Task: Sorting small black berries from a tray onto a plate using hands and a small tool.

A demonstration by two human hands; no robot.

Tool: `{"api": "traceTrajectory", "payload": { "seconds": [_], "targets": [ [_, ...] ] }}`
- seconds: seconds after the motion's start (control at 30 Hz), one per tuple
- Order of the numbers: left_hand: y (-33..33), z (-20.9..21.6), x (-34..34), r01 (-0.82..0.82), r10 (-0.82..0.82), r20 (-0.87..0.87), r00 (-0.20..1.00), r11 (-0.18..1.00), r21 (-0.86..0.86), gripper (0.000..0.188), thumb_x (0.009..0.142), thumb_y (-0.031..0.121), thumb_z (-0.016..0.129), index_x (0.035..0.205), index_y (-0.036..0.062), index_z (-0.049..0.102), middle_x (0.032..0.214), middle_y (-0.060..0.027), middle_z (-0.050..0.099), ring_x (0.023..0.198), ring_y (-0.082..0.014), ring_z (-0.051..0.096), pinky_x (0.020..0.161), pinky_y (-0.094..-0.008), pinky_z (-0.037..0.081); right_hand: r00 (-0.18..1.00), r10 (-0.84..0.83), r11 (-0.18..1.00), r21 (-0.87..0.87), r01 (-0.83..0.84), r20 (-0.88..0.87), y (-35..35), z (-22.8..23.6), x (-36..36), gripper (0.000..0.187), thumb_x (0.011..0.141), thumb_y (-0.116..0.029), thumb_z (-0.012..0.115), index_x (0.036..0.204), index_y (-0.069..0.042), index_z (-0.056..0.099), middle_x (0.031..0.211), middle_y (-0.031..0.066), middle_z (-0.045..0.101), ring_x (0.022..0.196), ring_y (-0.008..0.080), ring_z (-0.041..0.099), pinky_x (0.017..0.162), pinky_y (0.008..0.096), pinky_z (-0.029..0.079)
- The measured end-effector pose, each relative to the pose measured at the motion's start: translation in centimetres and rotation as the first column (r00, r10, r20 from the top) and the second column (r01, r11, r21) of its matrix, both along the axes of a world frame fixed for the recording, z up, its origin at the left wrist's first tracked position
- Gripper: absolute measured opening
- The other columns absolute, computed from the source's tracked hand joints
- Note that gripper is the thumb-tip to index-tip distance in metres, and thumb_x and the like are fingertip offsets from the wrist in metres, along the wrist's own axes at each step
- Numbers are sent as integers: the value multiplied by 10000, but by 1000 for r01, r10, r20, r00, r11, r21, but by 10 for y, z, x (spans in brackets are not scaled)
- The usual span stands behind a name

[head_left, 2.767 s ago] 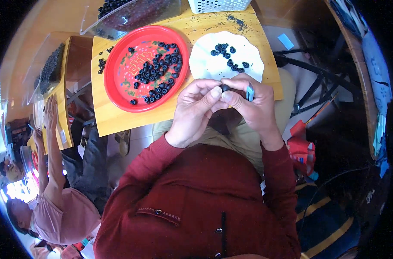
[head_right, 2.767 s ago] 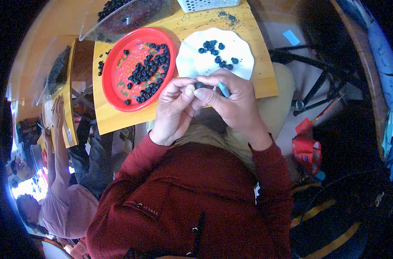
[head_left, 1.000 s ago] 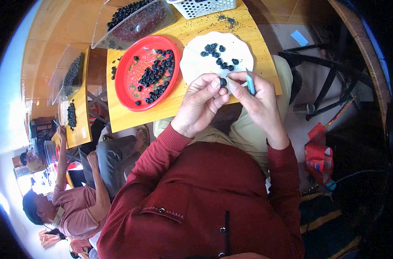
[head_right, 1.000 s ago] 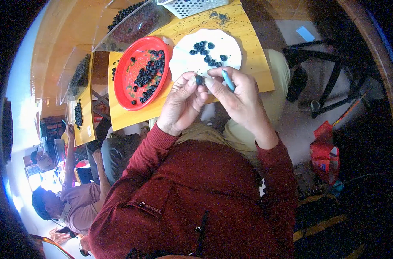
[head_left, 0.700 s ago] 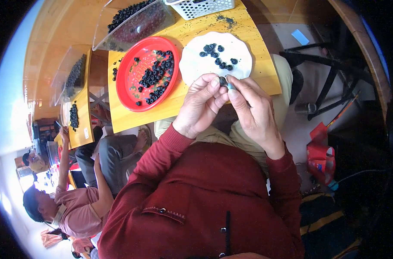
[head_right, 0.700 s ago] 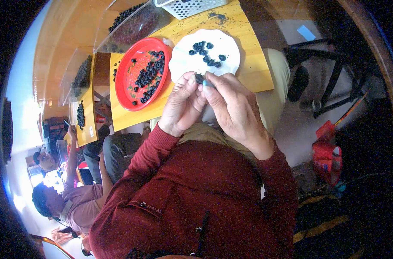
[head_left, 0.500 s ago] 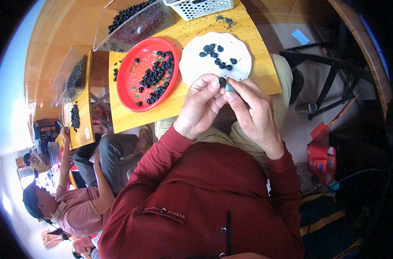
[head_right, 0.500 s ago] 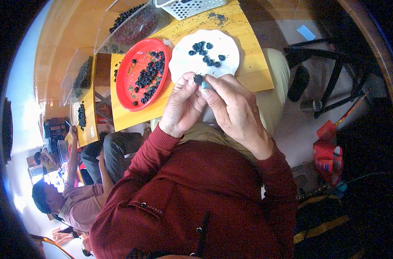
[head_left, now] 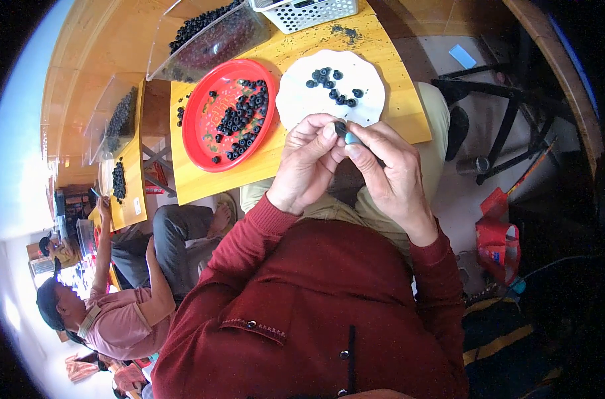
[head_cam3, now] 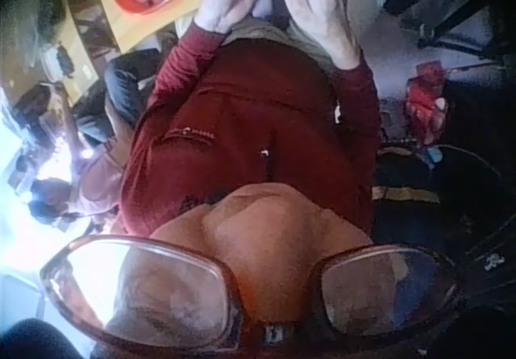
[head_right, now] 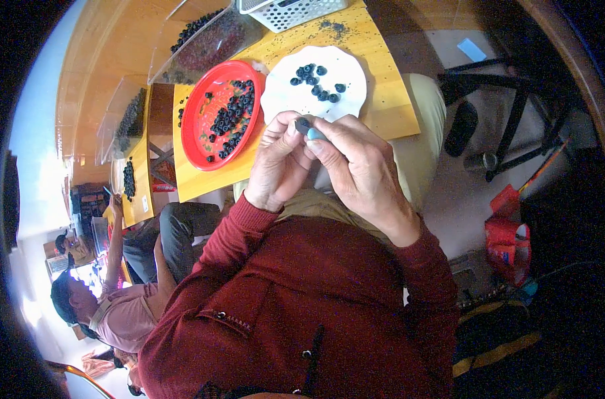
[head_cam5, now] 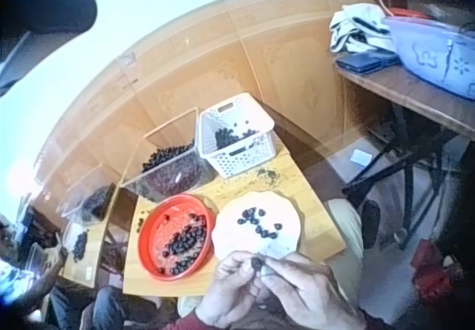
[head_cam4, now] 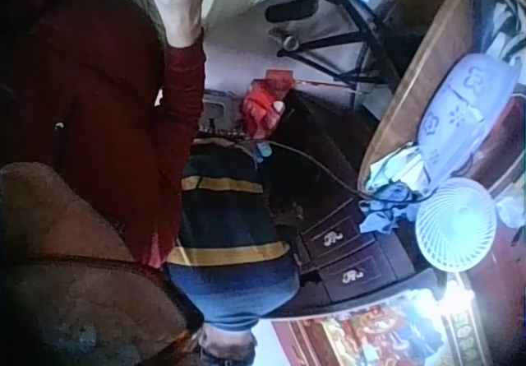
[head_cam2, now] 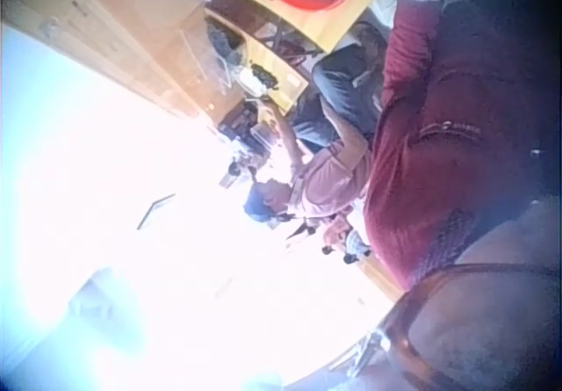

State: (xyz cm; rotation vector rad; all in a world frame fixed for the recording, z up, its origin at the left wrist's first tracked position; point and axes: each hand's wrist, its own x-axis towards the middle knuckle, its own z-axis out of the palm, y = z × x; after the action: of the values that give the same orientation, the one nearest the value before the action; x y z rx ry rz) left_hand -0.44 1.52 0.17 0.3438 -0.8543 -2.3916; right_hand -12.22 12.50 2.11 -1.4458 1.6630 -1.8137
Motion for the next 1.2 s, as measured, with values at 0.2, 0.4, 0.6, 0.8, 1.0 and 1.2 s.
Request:
{"api": "traceTrajectory", "payload": {
  "seconds": [0.2,0.4,0.6,0.8,1.0,1.2],
  "targets": [
    [0,0,1,32,-32,-24,999,999,-24,125,933,76,603,1050,33,611,988,-75,660,869,-135,642,793,-297,565,999,-26,1000,-8,26,-24,4,-6,-5,259,937,-136,590,1114,48,638,889,164,641,775,259,642,691,328,498],
    [-1,9,6,71,-79,-79,994,993,-96,117,933,83,604,1036,28,604,980,-97,639,854,-158,630,769,-317,561,965,-228,973,51,223,127,12,-9,-30,266,953,-151,589,1110,58,640,843,117,635,760,170,603,690,283,473],
    [-1,8,3,94,-96,-40,995,994,-52,126,935,84,602,1048,30,608,965,-80,641,848,-163,632,788,-314,566,981,-93,994,74,81,171,12,-5,-22,294,965,-187,580,1121,55,637,859,132,646,777,179,616,702,293,477],
    [-3,7,6,52,-52,-1,999,998,-19,126,939,89,599,1046,24,609,955,-70,639,844,-162,633,779,-308,571,981,-53,994,99,36,184,10,-1,-20,322,970,-216,574,1134,55,635,931,150,672,846,188,640,750,295,488],
    [-5,9,23,-5,24,137,990,990,-141,130,928,58,609,1051,16,610,929,-73,661,813,-159,646,765,-305,570,971,-49,993,119,21,233,9,-4,-16,318,973,-210,568,1127,61,632,913,145,662,821,180,626,747,291,482],
    [-37,19,56,-84,537,269,799,543,-836,127,845,-34,690,964,7,673,939,-62,677,803,-104,632,747,-235,514,979,-60,991,126,35,193,11,-10,-17,318,966,-203,581,1117,73,627,911,148,653,828,182,617,748,289,478]
  ]
}}
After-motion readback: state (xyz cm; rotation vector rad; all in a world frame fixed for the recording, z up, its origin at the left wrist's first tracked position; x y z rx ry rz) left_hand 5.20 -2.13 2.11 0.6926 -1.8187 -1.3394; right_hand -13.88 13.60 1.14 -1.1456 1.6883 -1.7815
